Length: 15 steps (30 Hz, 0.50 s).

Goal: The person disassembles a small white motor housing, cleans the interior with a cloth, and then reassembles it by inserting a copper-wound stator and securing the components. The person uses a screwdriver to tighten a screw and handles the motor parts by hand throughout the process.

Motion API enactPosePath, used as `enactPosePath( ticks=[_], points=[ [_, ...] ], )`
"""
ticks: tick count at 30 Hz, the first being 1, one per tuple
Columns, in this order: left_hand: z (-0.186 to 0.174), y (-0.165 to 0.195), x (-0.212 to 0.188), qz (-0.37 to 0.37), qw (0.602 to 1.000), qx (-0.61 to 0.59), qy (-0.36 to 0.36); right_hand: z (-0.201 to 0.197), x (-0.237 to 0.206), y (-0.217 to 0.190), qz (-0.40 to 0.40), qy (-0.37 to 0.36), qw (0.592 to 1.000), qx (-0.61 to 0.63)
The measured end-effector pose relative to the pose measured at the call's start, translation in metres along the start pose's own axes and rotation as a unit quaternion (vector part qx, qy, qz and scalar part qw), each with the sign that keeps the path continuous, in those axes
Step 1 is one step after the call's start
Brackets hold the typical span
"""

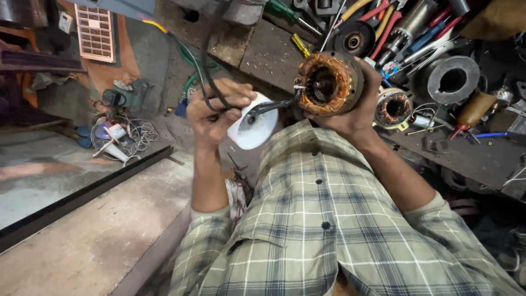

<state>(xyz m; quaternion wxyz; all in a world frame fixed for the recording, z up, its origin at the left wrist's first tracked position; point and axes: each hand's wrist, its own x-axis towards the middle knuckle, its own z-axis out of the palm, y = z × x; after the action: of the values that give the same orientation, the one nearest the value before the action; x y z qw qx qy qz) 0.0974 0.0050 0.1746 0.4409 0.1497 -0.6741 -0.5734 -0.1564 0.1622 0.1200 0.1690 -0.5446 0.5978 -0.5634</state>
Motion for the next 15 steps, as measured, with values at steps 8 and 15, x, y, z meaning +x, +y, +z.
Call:
enactPosePath(
  ticks=[8,15],
  points=[
    [0.038,-0.051,-0.006,-0.152,0.959,-0.116,0.209,-0.008,0.004,-0.006,-0.009,-0.030,0.997,-0.072],
    [0.055,-0.085,-0.008,-0.349,0.834,-0.327,0.274,-0.022,0.010,-0.009,-0.149,-0.063,0.969,-0.186]
  ],
)
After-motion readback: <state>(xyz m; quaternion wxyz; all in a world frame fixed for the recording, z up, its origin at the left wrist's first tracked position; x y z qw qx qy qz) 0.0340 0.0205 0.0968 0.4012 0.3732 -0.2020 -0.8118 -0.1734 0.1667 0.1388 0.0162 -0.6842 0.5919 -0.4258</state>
